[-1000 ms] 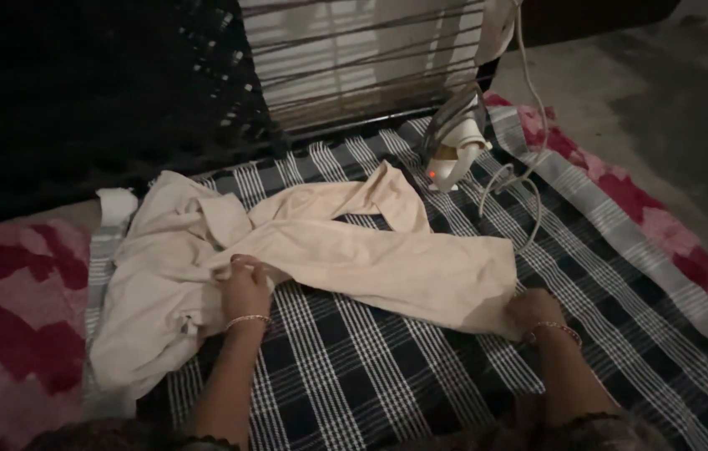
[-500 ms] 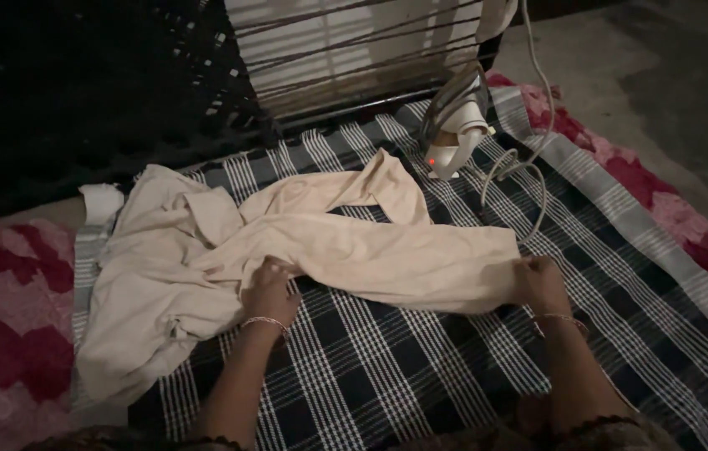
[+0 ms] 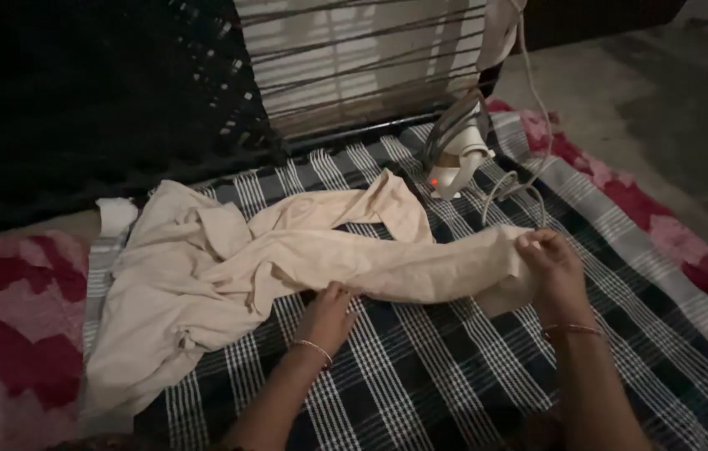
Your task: Plugging in an iron and spreading out a pair of pants on a bed to prepare for ironing.
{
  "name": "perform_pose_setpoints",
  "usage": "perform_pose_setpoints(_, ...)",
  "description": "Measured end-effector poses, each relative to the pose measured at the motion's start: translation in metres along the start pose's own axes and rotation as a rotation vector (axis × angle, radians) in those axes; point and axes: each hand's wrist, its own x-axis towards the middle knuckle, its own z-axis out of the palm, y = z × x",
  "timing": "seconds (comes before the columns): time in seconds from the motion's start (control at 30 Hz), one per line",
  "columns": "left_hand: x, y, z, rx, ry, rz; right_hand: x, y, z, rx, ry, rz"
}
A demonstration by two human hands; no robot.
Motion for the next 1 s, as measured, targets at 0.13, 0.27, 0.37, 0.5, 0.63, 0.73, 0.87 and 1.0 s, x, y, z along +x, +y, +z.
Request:
perform_pose_setpoints(0.13, 0.004, 0.025, -0.014, 0.078, -0.131, -0.154, -0.025, -0.037, 0.016, -0.04, -0.032, 0.051)
perform_pose_setpoints(0.27, 0.027, 0.02, 0.007, 0.069, 0.019, -0.307, -0.046, -0.075, 0.035, -0.122, -0.012, 0.053)
perform_pose_setpoints(0.37, 0.033, 0.009, 0.022, 0.044, 0.141, -0.4, -0.048, -0.079, 0.031, -0.127, -0.004, 0.052)
perform_pose_setpoints(0.5, 0.038, 0.023, -0.008, -0.147, 0.339, -0.309, -0.038, -0.069, 0.012, -0.049, 0.033, 0.06)
perform_pose_setpoints(0.63, 0.044, -0.01, -0.031, -0.119, 0.296, -0.144, -0.027, -0.058, 0.001, -0.013, 0.012, 0.052)
perform_pose_setpoints(0.73, 0.045, -0.036, -0.05, -0.05, 0.226, 0.162, -0.024, -0.054, 0.0, -0.086, 0.087, 0.066)
perform_pose_setpoints(0.87, 0.039, -0.027, -0.096, -0.042, -0.14, -0.028, -0.03, -0.06, 0.002, -0.255, 0.114, 0.002)
perform_pose_setpoints(1.0, 0.032, -0.027, -0.135, 0.156, -0.23, -0.06, -0.02, -0.056, -0.017, -0.574, 0.027, -0.19)
